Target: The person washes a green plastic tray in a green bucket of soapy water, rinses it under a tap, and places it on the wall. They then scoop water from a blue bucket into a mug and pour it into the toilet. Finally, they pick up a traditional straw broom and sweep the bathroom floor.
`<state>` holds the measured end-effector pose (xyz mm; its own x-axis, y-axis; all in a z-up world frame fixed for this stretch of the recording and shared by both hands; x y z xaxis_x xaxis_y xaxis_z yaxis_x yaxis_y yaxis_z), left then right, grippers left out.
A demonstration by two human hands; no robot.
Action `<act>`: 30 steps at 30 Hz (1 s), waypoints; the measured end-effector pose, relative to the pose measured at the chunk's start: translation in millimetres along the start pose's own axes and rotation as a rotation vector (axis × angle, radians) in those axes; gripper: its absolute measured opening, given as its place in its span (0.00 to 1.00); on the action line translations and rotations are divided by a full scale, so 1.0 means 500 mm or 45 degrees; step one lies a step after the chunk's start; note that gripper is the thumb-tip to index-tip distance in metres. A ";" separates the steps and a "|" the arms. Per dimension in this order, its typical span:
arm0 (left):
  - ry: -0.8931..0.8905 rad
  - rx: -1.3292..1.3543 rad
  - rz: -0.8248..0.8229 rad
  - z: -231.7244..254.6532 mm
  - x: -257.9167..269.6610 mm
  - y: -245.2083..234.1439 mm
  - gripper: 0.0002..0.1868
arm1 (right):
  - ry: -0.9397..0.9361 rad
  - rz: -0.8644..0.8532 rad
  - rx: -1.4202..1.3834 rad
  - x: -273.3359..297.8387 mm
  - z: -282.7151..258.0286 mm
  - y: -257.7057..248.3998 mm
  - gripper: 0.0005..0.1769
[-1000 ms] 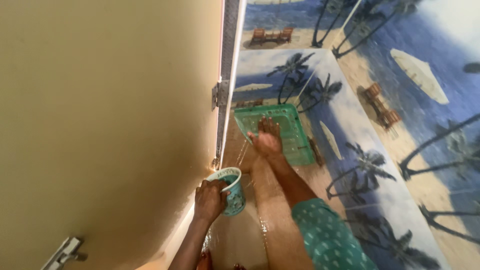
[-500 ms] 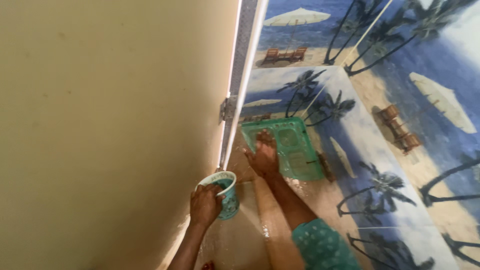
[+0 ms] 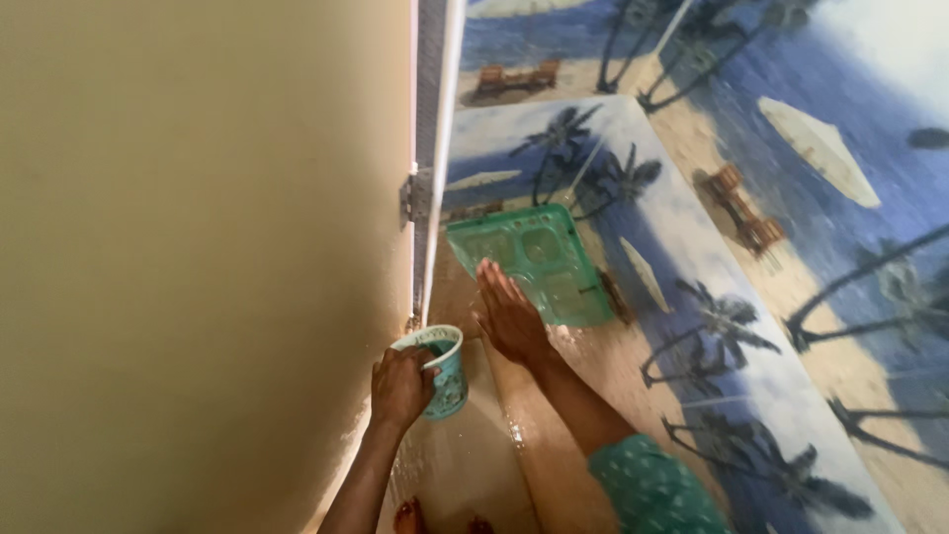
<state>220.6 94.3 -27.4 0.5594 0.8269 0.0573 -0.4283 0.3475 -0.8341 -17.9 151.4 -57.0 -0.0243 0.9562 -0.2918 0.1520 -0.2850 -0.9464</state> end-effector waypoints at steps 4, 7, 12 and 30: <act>0.020 0.016 0.002 0.029 0.006 -0.011 0.10 | 0.005 -0.026 -0.118 0.137 0.075 -0.060 0.33; 0.047 0.005 0.002 0.043 0.012 -0.016 0.09 | 0.238 0.047 0.007 0.182 0.089 -0.065 0.33; 0.114 0.085 0.054 0.056 0.026 -0.011 0.12 | 0.627 0.022 0.152 0.150 0.062 -0.037 0.46; 0.043 0.012 0.091 0.107 0.129 0.024 0.10 | 0.549 -0.271 0.019 0.103 0.019 -0.006 0.59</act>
<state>213.5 175.3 -4.1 0.5511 0.8342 -0.0210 -0.4744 0.2925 -0.8303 -29.2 201.0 -70.8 0.3594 0.9331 -0.0102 0.1740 -0.0777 -0.9817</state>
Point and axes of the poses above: each hand's wrist, its own x-axis away from the middle knuckle, its own y-axis out of the palm, z = x × y, the point moved 1 cm from there along -x, towards the middle knuckle, and after that the axes turned 8 degrees about -y, right-handed, at the moved point
